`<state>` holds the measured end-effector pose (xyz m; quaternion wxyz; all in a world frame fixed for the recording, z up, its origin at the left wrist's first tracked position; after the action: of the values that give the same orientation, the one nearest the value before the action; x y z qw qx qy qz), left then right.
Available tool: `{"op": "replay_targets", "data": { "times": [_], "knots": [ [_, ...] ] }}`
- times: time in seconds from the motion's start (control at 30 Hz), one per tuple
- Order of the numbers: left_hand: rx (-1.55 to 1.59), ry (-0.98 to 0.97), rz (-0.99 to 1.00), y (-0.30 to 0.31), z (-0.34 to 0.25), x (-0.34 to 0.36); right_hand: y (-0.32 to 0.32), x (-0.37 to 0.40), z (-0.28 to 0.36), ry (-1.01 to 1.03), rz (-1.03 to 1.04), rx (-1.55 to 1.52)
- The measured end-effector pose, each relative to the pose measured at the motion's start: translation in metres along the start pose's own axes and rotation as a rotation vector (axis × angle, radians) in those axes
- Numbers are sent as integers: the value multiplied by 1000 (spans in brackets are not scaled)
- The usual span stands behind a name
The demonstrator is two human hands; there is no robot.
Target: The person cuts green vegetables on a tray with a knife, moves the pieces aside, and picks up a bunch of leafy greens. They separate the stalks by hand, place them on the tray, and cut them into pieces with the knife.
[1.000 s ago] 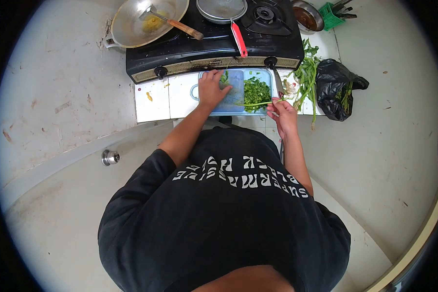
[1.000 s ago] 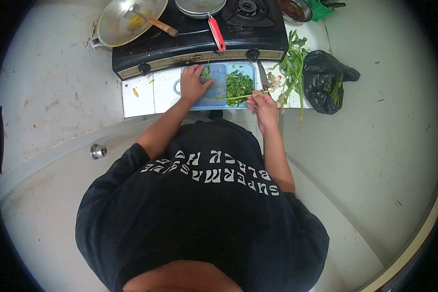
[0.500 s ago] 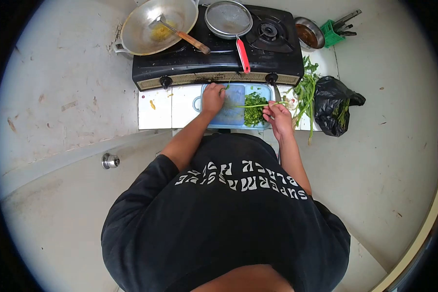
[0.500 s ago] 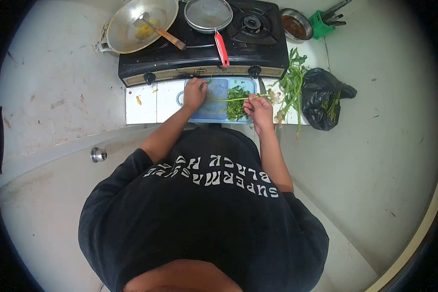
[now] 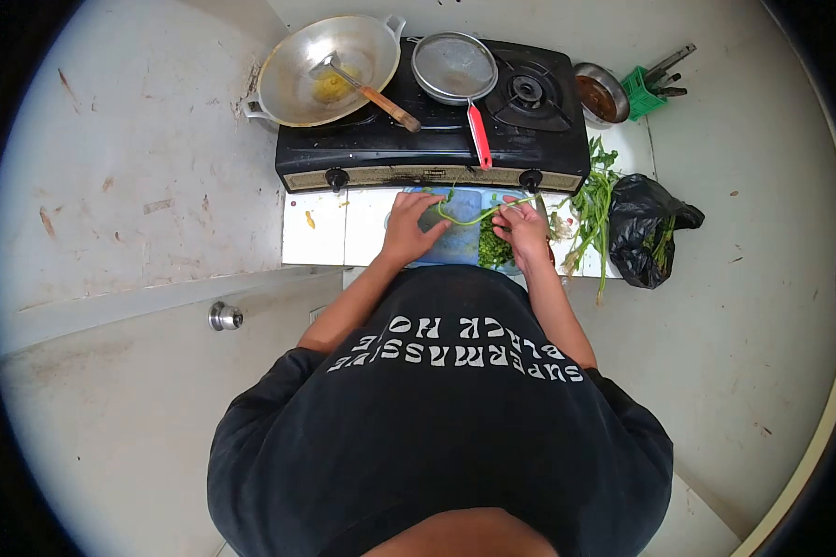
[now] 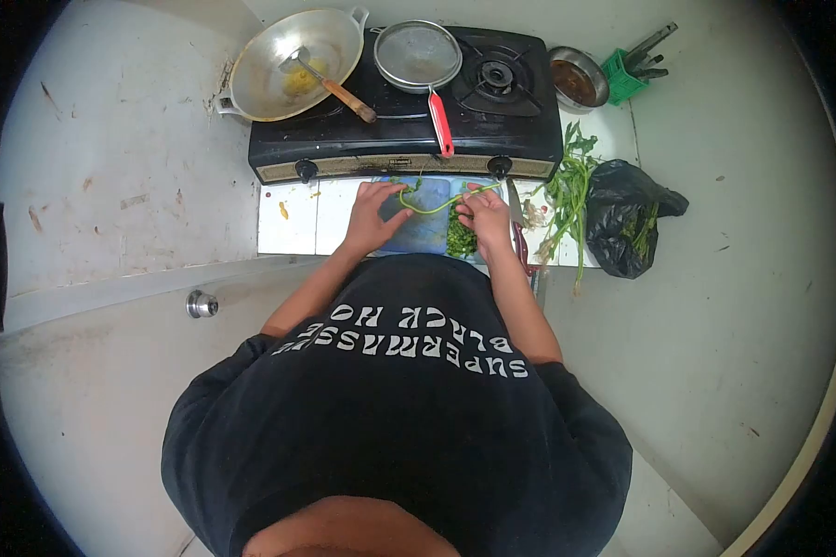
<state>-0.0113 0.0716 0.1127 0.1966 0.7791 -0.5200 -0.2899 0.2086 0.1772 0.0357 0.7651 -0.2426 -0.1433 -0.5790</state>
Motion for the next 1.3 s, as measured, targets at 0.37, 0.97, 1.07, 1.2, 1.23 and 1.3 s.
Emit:
{"op": "replay_targets", "data": {
  "times": [0.37, 0.97, 1.07, 1.2, 1.23, 1.3],
  "knots": [
    [29, 314, 99, -9, 62, 16, -6, -27, -19, -79, 9, 87],
    [-60, 289, 17, -11, 73, 34, -96, -43, 126, 758, -204, 913],
    [-76, 299, 18, -5, 75, 35, -106, -70, 110, 604, -76, 832],
    [-63, 324, -8, 2, 82, 39, -100, -85, 109, 605, -54, 693],
    [-60, 323, -8, 1, 84, 39, -95, -93, 104, 607, -56, 696],
    [-61, 305, -17, 2, 84, 36, -94, -99, 114, 720, -29, 629]
  ]
}}
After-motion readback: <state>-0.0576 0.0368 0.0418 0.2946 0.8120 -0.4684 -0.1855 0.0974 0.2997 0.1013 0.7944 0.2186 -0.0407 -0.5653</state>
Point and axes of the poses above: each hand's wrist, its own x-axis away from the middle knuckle, its own y-axis out of the back of the hand, z = x × y, the point moved 9 cm from there along -x, towards the middle knuckle, and after that the axes turned 5 degrees about y, right-handed, at the moved point
